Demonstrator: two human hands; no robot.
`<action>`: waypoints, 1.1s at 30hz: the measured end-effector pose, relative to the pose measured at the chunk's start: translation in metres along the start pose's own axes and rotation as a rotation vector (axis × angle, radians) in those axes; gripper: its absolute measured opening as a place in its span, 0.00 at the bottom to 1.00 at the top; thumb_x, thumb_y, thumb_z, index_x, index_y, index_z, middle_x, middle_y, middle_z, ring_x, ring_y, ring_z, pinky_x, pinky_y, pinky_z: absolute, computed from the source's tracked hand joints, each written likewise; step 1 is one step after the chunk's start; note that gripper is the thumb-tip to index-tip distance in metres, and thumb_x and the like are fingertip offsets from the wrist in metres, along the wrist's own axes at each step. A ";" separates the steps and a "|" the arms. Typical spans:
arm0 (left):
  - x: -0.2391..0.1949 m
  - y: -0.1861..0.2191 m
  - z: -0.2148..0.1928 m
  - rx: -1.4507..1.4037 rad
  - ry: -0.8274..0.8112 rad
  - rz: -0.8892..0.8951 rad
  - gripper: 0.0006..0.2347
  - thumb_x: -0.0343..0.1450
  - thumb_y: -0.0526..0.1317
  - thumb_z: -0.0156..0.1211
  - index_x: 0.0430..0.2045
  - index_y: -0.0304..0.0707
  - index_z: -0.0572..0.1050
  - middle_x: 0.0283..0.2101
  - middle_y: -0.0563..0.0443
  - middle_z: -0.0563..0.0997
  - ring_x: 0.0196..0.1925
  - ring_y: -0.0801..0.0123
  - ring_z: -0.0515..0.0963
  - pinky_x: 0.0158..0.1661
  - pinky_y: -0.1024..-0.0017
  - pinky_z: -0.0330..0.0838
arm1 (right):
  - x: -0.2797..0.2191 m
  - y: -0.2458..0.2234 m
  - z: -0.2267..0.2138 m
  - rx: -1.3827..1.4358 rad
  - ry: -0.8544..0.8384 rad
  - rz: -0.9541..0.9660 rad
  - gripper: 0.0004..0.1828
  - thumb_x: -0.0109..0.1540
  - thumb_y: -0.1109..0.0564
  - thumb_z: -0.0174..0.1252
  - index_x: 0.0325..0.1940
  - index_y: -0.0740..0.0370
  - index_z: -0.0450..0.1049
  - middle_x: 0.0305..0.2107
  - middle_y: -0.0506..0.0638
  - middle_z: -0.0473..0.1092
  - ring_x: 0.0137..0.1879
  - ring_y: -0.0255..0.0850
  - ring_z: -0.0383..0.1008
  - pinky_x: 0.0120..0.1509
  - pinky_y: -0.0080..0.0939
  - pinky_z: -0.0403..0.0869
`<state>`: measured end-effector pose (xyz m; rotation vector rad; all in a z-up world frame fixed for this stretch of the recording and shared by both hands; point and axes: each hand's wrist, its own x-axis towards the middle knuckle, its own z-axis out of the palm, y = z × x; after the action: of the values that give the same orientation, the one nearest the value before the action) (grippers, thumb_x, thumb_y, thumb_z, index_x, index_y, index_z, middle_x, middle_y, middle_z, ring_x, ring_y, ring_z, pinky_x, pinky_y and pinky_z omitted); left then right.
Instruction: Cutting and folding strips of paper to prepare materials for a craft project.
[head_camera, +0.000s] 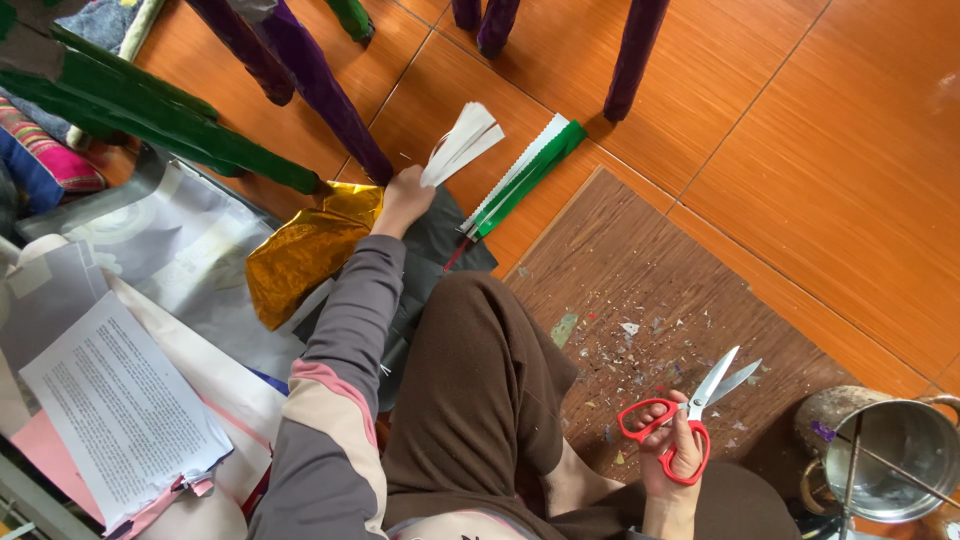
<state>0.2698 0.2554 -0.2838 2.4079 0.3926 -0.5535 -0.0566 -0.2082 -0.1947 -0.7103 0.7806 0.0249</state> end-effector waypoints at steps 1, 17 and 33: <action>-0.002 0.013 -0.003 -0.001 0.000 -0.001 0.07 0.65 0.41 0.45 0.28 0.38 0.66 0.36 0.41 0.73 0.36 0.47 0.72 0.36 0.57 0.62 | 0.000 0.000 -0.001 -0.001 0.000 0.000 0.14 0.65 0.50 0.54 0.54 0.55 0.68 0.33 0.48 0.66 0.38 0.38 0.65 0.43 0.38 0.66; -0.014 0.066 0.000 0.124 0.384 0.200 0.25 0.67 0.42 0.67 0.54 0.32 0.64 0.52 0.36 0.69 0.54 0.42 0.67 0.49 0.50 0.65 | 0.000 0.000 0.002 0.010 -0.010 -0.007 0.14 0.66 0.50 0.53 0.53 0.57 0.69 0.32 0.50 0.68 0.36 0.40 0.66 0.42 0.39 0.68; -0.058 -0.023 0.015 -0.139 0.146 -0.200 0.12 0.49 0.45 0.69 0.16 0.41 0.75 0.20 0.48 0.77 0.26 0.59 0.78 0.28 0.63 0.68 | -0.014 0.001 0.006 0.055 -0.140 -0.036 0.15 0.66 0.51 0.55 0.54 0.61 0.67 0.33 0.52 0.69 0.38 0.42 0.70 0.47 0.41 0.71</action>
<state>0.2061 0.2548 -0.2790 2.2957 0.7169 -0.4225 -0.0631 -0.2008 -0.1837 -0.6626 0.6320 0.0206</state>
